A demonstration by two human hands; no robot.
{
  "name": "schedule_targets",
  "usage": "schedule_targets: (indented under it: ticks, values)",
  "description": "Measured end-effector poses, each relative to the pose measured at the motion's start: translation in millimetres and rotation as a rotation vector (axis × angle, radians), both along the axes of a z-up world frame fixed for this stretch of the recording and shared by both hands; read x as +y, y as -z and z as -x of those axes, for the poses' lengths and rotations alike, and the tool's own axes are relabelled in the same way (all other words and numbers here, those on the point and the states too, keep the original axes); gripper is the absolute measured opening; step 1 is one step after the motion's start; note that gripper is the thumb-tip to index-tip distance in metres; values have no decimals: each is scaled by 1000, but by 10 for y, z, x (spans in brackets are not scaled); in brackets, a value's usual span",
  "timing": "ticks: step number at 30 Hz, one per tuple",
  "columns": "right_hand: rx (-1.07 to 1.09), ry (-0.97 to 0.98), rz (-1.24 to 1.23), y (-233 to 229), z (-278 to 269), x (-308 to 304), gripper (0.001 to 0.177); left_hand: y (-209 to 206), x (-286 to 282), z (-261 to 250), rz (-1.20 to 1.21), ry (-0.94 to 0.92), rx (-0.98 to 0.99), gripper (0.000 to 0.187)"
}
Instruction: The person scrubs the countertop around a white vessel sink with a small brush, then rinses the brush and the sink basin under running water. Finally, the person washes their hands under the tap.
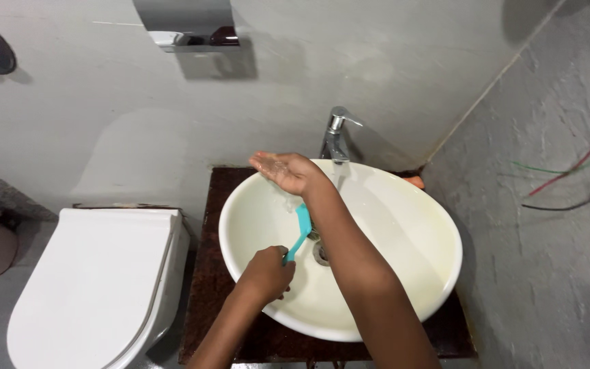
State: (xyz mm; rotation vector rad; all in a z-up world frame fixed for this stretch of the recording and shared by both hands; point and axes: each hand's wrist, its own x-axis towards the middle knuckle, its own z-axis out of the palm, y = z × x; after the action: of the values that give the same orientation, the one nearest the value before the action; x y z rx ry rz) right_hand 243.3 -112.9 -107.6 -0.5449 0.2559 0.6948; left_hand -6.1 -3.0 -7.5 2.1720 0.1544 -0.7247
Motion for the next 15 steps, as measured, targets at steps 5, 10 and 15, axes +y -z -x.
schedule_targets:
  ticks: [5, 10, 15]
  values:
    - [-135, -22, 151, 128, -268, 174, 40, 4, 16, -54, -6, -34, 19, 32]
    - [230, 550, 85, 924, -270, -776, 12, 22, 20, -98, -21, -6, 30, 28]
    - [379, 755, 79, 1002, -118, -1369, 19, 24, 8, -185, -24, -23, 20, 24]
